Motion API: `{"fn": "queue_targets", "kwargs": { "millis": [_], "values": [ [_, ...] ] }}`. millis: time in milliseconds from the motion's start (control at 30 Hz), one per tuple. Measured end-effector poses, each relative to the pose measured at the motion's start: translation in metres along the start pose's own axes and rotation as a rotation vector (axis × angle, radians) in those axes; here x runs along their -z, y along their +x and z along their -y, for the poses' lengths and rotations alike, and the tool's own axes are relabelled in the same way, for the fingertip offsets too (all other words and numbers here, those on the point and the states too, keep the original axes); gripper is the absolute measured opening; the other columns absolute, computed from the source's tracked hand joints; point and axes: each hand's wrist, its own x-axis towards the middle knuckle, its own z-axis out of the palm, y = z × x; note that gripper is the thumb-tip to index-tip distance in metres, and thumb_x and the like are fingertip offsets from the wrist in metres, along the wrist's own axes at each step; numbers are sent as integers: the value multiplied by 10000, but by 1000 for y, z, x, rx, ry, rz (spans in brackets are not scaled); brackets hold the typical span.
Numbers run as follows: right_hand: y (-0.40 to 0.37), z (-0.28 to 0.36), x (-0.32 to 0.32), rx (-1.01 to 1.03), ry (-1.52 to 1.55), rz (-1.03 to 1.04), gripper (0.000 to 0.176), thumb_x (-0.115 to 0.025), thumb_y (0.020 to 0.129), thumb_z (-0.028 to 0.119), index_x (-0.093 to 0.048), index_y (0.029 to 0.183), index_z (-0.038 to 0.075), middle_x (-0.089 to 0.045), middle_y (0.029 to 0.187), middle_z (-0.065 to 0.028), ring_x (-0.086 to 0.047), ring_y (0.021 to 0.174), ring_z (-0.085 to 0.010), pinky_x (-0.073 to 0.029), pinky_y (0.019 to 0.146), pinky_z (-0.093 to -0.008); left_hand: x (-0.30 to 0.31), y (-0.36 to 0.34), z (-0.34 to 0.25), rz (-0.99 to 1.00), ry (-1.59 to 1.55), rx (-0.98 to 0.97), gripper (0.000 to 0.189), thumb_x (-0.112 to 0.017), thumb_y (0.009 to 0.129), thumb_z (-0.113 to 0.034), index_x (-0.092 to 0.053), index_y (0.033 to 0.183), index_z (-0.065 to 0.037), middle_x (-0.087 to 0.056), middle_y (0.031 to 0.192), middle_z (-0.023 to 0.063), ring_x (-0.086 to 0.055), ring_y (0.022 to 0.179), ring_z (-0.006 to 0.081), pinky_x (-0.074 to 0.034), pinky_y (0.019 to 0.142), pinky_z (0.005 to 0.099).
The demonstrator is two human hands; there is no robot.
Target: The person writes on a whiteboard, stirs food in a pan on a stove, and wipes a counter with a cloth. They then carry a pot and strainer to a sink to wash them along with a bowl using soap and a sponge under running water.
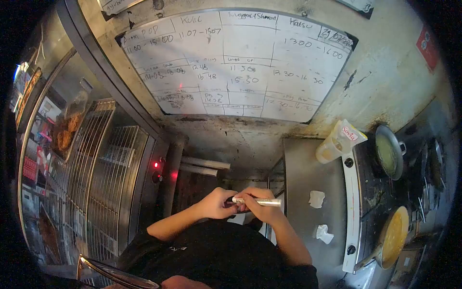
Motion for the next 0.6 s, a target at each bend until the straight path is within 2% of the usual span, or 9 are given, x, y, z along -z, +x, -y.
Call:
{"fn": "queue_targets", "kwargs": {
  "millis": [100, 200, 233, 267, 300, 400, 433, 533, 600],
  "values": [
    [9, -47, -12, -145, -171, 141, 158, -547, 821, 157, -592, 853, 9, -573, 819, -56, -525, 687, -119, -435, 612, -252, -23, -8, 56, 28, -36, 85, 272, -558, 791, -222, -517, 950, -5, -576, 734, 118, -552, 632, 162, -431, 582, 299],
    [1, -92, -24, -239, -186, 211, 418, -643, 761, 272, -484, 1060, 26, -504, 948, -105, -500, 714, -139, -441, 648, -283, -47, -35, 143, -60, -261, 162, 352, -444, 887, -352, -465, 1003, -20, -559, 855, 68, -530, 669, 134, -429, 587, 273],
    [-4, -106, -24, -365, -235, 212, 548, -676, 732, 313, -430, 1139, 39, -483, 971, -118, -496, 713, -143, -442, 653, -291, -41, -48, 149, -162, -423, 449, 345, -401, 898, -380, -462, 1002, -58, -522, 856, 41, -516, 705, 121, -440, 605, 276],
    [-10, -110, -18, -361, -340, 198, 727, -707, 690, 362, -320, 1226, 60, -501, 952, -154, -528, 740, -168, -450, 663, -316, -42, -58, 172, -467, -669, 498, 317, -402, 891, -390, -447, 1002, -97, -494, 791, 28, -494, 645, 126, -452, 595, 286],
    [-15, -115, -9, -361, -336, 179, 727, -707, 690, 362, -320, 1226, 60, -501, 952, -154, -528, 740, -168, -450, 663, -316, -32, -64, 185, -744, -863, 599, 280, -421, 880, -368, -441, 992, -113, -461, 740, 21, -462, 593, 131, -458, 574, 312],
    [-45, -131, 18, -426, -451, 108, 583, -679, 725, 310, -403, 1174, 60, -501, 978, -142, -561, 783, -192, -448, 668, -317, 12, -83, 214, -993, -1350, 550, 93, -475, 840, -194, -467, 860, -103, -420, 680, 12, -410, 562, 113, -353, 468, 249],
    [-58, -141, 23, -448, -450, 39, 583, -679, 725, 310, -403, 1174, 60, -501, 978, -142, -561, 783, -192, -448, 668, -317, 29, -93, 254, -906, -1625, 436, 60, -468, 837, -158, -480, 823, -100, -407, 665, 8, -387, 551, 112, -340, 465, 231],
    [-100, -156, 30, -470, -519, 109, 453, -613, 773, 302, -451, 1126, 70, -559, 910, -133, -559, 803, -255, -441, 693, -354, 60, -69, 248, -1304, -1442, 604, 67, -494, 806, -142, -448, 767, -112, -365, 623, 10, -363, 531, 136, -315, 443, 238],
    [-125, -159, 23, -479, -517, 46, 386, -584, 794, 295, -474, 1086, 68, -568, 872, -139, -550, 816, -276, -433, 705, -363, 89, -73, 291, -1327, -1455, 653, 78, -506, 753, -65, -450, 708, -95, -388, 624, 18, -388, 545, 146, -353, 468, 260]
  ]
}}
